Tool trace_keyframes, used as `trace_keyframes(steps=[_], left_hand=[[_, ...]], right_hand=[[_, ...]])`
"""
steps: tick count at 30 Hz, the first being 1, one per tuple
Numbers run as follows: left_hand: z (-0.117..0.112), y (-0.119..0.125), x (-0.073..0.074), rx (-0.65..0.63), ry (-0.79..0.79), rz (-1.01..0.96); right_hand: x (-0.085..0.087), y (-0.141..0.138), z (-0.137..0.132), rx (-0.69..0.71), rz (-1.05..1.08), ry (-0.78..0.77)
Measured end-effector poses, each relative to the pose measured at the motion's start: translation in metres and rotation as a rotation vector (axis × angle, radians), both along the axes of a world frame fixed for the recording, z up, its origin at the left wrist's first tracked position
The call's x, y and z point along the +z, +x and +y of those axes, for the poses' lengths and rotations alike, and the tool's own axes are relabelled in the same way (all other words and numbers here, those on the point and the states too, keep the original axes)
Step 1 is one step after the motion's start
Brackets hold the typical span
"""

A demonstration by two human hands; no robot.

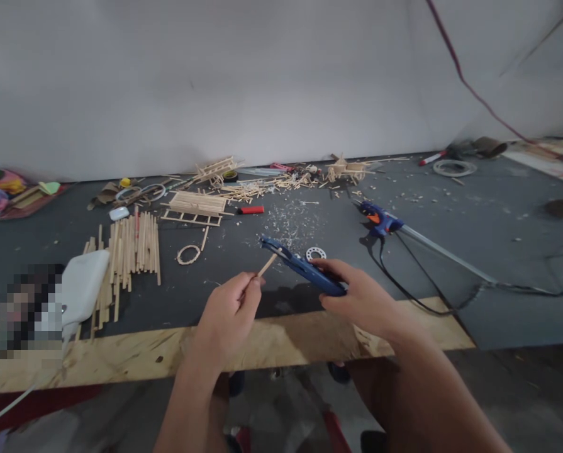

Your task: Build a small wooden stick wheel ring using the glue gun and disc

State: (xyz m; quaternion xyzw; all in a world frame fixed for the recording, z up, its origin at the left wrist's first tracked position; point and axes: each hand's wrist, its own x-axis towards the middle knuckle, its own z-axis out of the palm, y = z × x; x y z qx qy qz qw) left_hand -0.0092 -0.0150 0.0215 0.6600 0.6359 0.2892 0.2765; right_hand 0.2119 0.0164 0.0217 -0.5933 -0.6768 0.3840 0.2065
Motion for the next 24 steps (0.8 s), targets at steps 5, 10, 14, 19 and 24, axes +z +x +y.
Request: trace_keyframes(steps=[5,10,14,19,24], left_hand=[[-0.001,0.004,-0.002,-0.042,0.086,-0.05],[-0.002,0.005,-0.001,-0.039,0.102,-0.033],[-0.003,0.005,0.0,-0.018,0.072,-0.02],[-0.002,0.004,0.006,0.008,0.021,0.004],[0.004,0.0,0.011,-0.018,-0.079,0.147]], right_hand=[[-0.004,-0.002,-0.003,0.066,0.022,0.041],[-0.007,-0.003,-0.005,0.099,0.034,0.066],[-0.005,-0.005,-0.004,0.077,0.027,0.048],[0.004,-0.005,-0.001,0.121,-0.052,-0.037],[0.004,-0.008,-0.001,0.139,-0.172,-0.092]])
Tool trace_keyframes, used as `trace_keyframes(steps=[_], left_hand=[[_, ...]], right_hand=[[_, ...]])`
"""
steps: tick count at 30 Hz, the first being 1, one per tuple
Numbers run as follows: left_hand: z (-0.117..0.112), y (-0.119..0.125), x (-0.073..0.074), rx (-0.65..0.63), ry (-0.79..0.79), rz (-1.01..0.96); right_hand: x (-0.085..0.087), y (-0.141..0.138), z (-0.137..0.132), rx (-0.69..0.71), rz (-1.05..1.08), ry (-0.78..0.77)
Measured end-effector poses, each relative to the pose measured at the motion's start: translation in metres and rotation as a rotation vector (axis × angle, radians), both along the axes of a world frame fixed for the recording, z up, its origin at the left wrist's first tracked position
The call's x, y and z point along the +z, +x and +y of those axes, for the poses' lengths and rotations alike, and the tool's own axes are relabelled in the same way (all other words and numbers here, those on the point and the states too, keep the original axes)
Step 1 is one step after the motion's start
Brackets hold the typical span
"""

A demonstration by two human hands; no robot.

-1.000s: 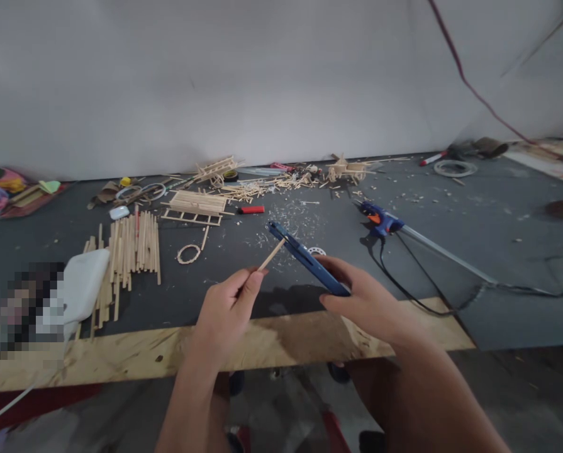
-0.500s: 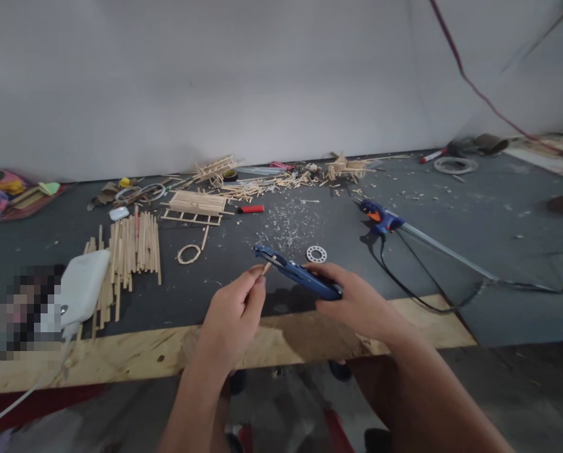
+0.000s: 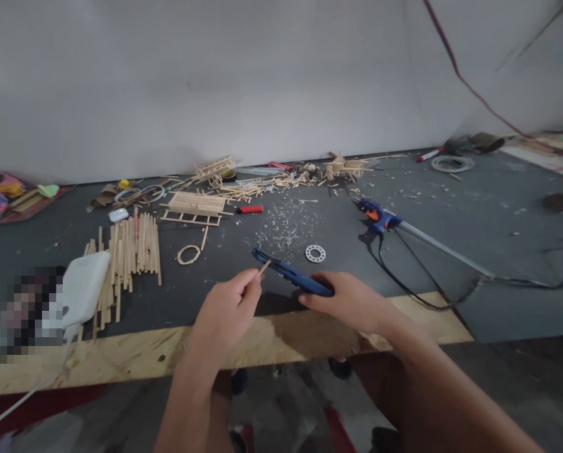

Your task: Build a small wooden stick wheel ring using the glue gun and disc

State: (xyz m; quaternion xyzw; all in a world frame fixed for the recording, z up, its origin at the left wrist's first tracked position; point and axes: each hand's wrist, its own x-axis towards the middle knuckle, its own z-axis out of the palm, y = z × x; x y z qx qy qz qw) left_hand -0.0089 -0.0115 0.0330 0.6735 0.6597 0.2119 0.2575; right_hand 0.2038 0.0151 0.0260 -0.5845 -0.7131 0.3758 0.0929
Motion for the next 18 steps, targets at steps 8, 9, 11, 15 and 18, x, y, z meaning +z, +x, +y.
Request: trace_keyframes(steps=[8,9,11,15,18], left_hand=[[0.008,-0.005,0.001,0.017,-0.063,-0.165],[0.008,-0.006,0.001,0.028,-0.082,-0.199],[0.007,-0.006,0.0,0.036,-0.117,-0.267],[0.003,-0.004,-0.001,0.011,-0.124,-0.362],[0.001,0.0,-0.003,-0.008,-0.113,-0.383]], right_hand=[[-0.011,-0.01,0.004,-0.152,0.004,0.023],[-0.011,-0.009,0.005,-0.176,0.006,0.027],[-0.008,-0.004,0.007,-0.197,0.007,0.018],[-0.003,0.006,0.003,-0.199,0.004,0.002],[0.001,0.009,-0.005,-0.193,0.042,-0.005]])
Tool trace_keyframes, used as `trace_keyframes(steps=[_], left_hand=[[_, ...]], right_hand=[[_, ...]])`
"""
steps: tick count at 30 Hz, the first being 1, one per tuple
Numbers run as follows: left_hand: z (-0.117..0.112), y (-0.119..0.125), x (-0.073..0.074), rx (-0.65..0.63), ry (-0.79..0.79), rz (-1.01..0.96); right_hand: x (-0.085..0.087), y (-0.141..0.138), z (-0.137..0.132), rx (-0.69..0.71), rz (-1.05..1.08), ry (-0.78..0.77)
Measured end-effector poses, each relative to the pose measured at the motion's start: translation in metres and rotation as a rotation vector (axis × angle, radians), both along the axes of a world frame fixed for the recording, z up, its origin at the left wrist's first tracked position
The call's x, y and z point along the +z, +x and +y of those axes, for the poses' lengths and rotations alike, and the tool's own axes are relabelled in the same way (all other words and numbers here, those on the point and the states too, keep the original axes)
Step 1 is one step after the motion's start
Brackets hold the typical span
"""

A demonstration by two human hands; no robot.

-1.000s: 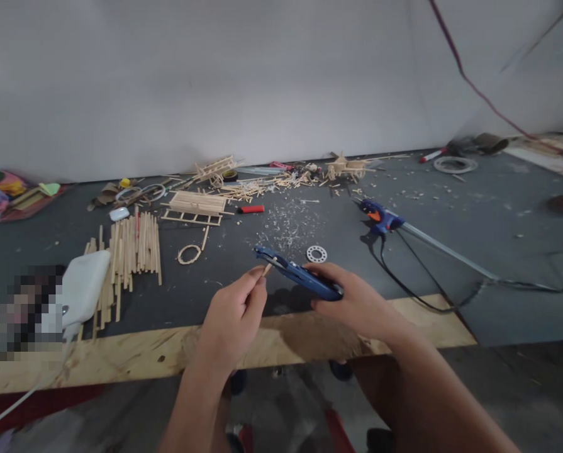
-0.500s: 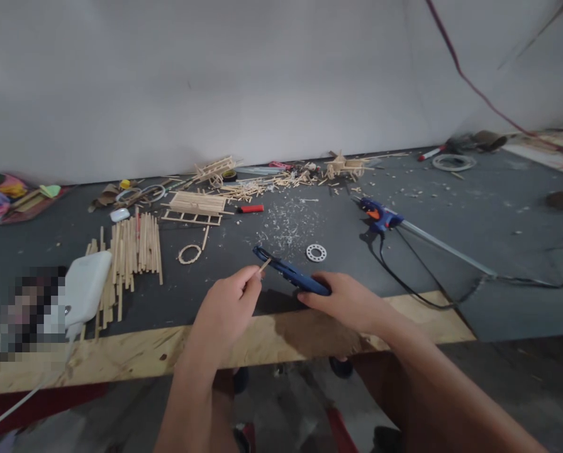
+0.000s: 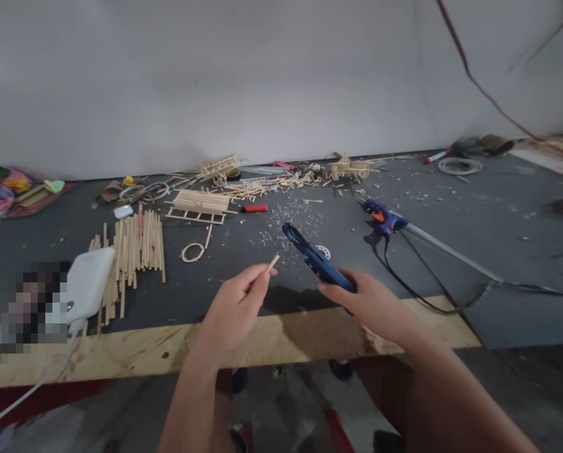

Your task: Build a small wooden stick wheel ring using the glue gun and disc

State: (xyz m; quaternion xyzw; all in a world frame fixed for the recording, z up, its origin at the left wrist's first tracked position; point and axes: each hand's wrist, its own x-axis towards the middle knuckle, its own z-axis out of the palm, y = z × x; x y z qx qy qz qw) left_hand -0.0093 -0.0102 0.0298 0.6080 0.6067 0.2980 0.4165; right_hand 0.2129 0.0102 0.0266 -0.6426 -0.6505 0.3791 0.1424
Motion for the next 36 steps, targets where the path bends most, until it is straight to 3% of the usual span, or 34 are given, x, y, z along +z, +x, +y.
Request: trace_keyframes(steps=[15,26,31,36], left_hand=[[-0.003,0.01,-0.003,0.006,0.046,-0.002],[0.004,0.004,0.003,0.042,0.064,0.155],[0.004,-0.009,-0.003,0.114,0.002,0.103],[0.0,-0.017,-0.005,0.105,-0.044,0.003]], right_hand=[[0.004,-0.008,-0.014,0.088,0.059,0.001],[-0.011,-0.026,-0.007,0.107,-0.004,0.044],[-0.014,-0.032,0.003,0.005,-0.037,0.066],[-0.007,-0.009,0.019,-0.111,-0.057,0.039]])
